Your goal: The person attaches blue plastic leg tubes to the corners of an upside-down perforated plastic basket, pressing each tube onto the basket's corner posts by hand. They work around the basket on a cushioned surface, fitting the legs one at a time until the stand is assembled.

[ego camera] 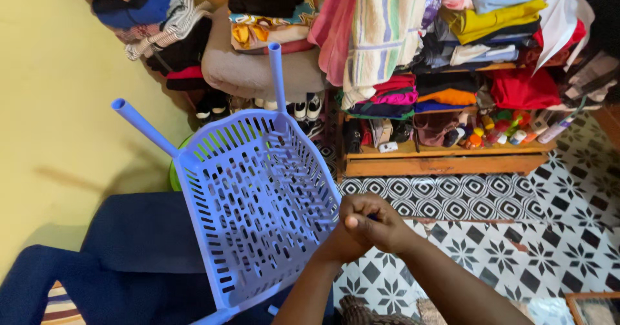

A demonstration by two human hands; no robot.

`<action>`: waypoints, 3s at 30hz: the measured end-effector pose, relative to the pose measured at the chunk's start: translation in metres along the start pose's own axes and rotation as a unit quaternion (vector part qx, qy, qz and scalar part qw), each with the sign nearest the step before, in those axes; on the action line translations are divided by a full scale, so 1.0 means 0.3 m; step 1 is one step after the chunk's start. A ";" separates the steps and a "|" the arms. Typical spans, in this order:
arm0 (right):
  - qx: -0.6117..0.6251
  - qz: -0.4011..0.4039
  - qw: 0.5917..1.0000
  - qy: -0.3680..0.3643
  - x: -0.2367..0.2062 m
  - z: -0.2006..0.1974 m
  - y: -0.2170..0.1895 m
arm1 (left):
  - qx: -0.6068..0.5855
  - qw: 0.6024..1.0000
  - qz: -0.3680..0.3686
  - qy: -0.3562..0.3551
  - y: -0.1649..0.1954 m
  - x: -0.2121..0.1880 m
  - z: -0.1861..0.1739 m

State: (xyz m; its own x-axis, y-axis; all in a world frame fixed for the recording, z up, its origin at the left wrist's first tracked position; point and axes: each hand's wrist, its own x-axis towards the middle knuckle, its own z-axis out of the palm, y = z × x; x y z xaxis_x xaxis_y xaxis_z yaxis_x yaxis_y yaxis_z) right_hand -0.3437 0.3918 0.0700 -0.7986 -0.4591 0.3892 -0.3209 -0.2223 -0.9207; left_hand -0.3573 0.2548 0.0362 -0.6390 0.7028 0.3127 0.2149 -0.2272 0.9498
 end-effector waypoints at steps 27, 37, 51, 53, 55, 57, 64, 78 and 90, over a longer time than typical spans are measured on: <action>0.177 -0.002 0.984 -0.036 0.014 -0.137 -0.108 | 0.111 0.989 -0.004 0.099 -0.148 0.040 0.091; 0.225 0.080 0.970 -0.034 -0.043 -0.141 0.011 | -0.041 0.990 -0.129 -0.038 -0.105 0.046 0.001; 0.098 -0.099 0.957 0.254 -0.033 -0.010 0.038 | 0.189 0.956 -0.080 0.208 0.025 0.085 0.118; 0.073 -0.116 0.946 0.294 -0.028 0.007 0.036 | 0.196 0.941 0.009 0.277 0.074 0.087 0.173; 0.045 -0.122 0.929 0.346 -0.026 0.028 0.028 | 0.158 0.944 0.020 0.291 0.118 0.082 0.205; 0.008 -0.137 0.920 0.366 -0.024 0.050 0.018 | 0.073 0.965 -0.049 0.247 0.136 0.078 0.214; -0.003 -0.157 0.910 0.384 -0.038 0.077 -0.005 | 0.171 0.963 -0.020 0.208 -0.030 0.056 0.152; 0.042 -0.089 0.993 -0.071 -0.055 -0.109 -0.150 | 0.063 0.971 0.228 0.040 -0.020 0.055 0.060; 0.035 -0.034 0.999 0.008 -0.118 -0.101 -0.008 | 0.118 0.991 -0.047 -0.032 0.090 0.060 0.060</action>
State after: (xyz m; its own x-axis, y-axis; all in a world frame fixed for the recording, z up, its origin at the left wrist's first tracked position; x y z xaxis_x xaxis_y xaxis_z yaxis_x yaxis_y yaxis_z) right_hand -0.3301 0.4347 0.0574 -0.7840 -0.4281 0.4496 -0.3386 -0.3121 -0.8876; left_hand -0.3497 0.2733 0.0674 -0.6173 0.7567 0.2155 0.3291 -0.0004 0.9443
